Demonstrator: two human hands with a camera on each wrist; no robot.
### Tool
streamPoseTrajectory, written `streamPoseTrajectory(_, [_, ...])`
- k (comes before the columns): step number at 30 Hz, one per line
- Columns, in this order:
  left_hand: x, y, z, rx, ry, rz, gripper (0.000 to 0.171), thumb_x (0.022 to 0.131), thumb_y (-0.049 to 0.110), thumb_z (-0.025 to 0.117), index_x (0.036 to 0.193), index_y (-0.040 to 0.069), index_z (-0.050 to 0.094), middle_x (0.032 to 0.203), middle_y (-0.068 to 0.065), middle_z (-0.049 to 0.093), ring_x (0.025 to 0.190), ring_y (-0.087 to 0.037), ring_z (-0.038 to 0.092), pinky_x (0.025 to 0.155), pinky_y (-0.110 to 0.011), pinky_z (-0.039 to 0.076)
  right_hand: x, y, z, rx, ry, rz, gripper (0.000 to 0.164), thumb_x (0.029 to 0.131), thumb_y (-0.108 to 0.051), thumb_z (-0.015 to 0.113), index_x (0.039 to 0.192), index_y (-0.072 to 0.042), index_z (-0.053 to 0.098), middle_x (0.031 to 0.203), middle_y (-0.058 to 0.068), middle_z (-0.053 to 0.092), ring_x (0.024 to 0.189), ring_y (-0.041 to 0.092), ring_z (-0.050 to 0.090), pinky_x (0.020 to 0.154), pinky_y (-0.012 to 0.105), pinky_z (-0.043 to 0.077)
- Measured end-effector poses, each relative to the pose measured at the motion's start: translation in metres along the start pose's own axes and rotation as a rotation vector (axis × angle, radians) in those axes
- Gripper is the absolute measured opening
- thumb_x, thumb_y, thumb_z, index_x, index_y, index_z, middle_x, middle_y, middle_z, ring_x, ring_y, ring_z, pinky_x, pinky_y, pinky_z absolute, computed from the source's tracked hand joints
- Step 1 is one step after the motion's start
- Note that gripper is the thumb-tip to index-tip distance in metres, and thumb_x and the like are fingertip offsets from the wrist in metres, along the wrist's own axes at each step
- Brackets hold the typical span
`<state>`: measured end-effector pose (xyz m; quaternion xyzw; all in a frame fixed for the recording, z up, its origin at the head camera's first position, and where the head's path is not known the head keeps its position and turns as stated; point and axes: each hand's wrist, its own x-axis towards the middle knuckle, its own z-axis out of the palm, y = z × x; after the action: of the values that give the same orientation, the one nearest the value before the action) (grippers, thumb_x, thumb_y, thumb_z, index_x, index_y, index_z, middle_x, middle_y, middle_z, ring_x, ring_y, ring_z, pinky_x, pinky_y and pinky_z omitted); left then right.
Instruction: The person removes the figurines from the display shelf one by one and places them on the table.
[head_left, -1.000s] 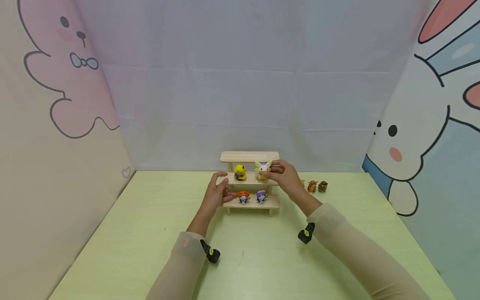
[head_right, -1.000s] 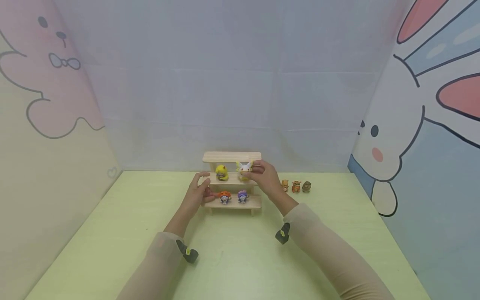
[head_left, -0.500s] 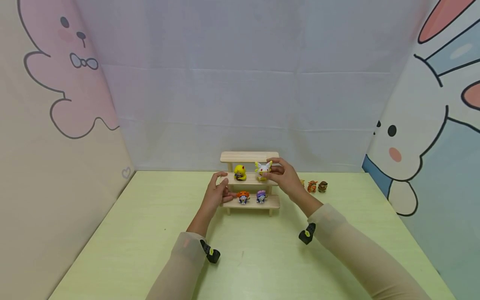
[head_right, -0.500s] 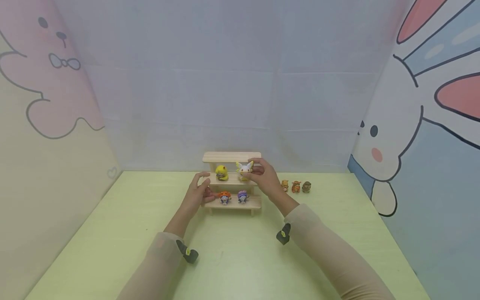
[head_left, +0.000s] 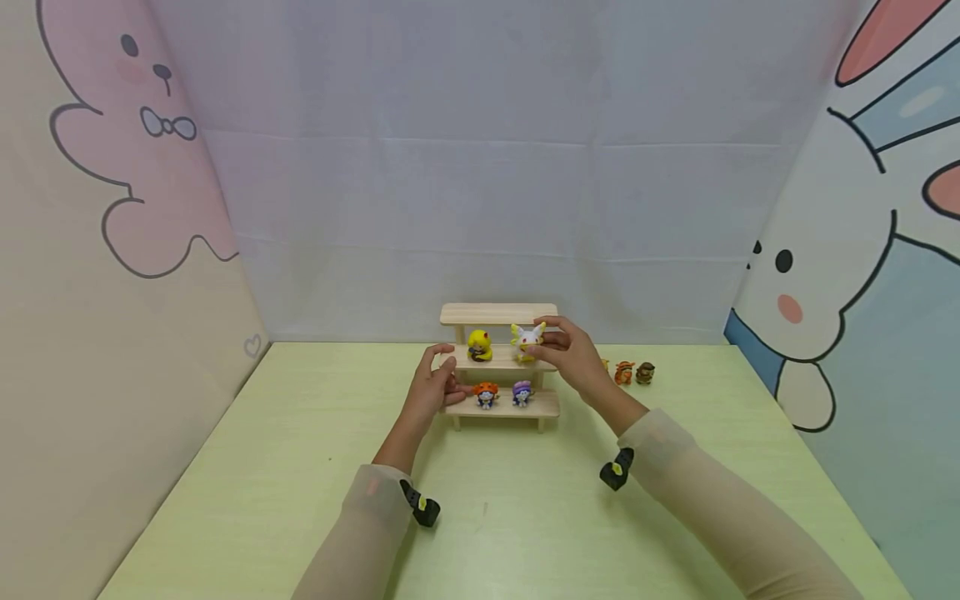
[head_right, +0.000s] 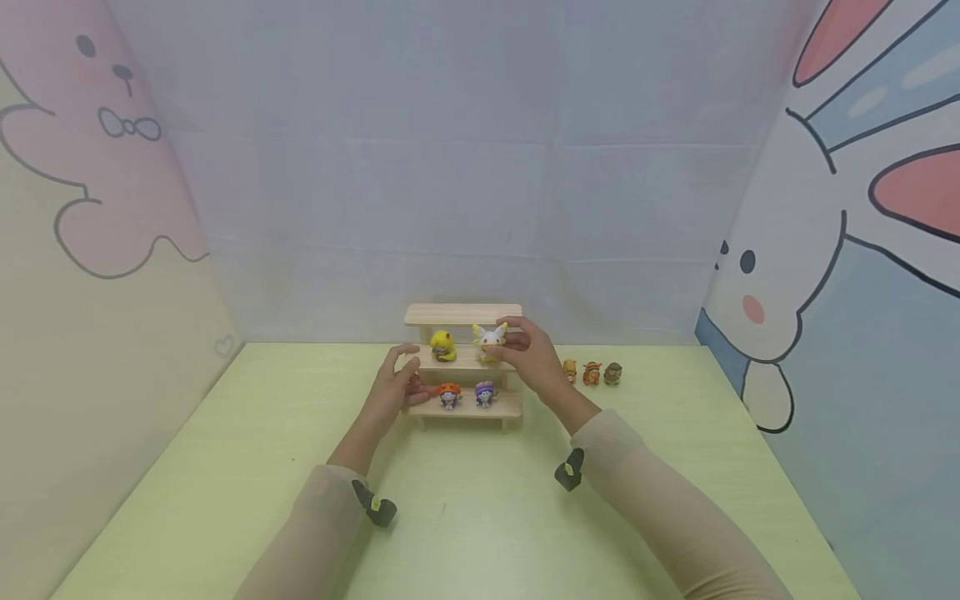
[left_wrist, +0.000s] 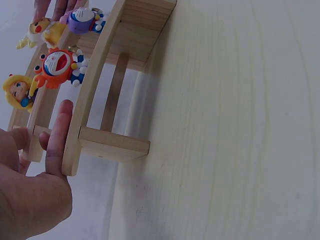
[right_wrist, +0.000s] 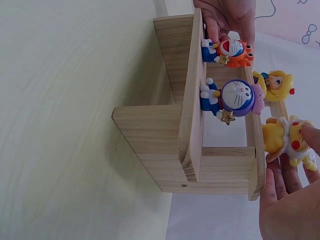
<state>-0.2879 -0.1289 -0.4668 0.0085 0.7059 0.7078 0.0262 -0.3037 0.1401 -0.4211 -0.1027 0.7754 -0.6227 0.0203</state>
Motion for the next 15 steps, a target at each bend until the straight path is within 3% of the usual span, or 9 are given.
streamPoseTrajectory(15, [-0.001, -0.001, 0.000, -0.007, -0.005, 0.000, 0.040, 0.112, 0.028, 0.046, 0.150, 0.015, 0.043, 0.085, -0.009, 0.052, 0.085, -0.030, 0.076, 0.080, -0.041, 0.064, -0.006, 0.003, -0.012, 0.003, 0.008, -0.001, 0.056, 0.098, -0.021, 0.075, 0.148, -0.014, 0.053, 0.135, 0.020, 0.061, 0.127, 0.033, 0.059, 0.105, 0.046, 0.051])
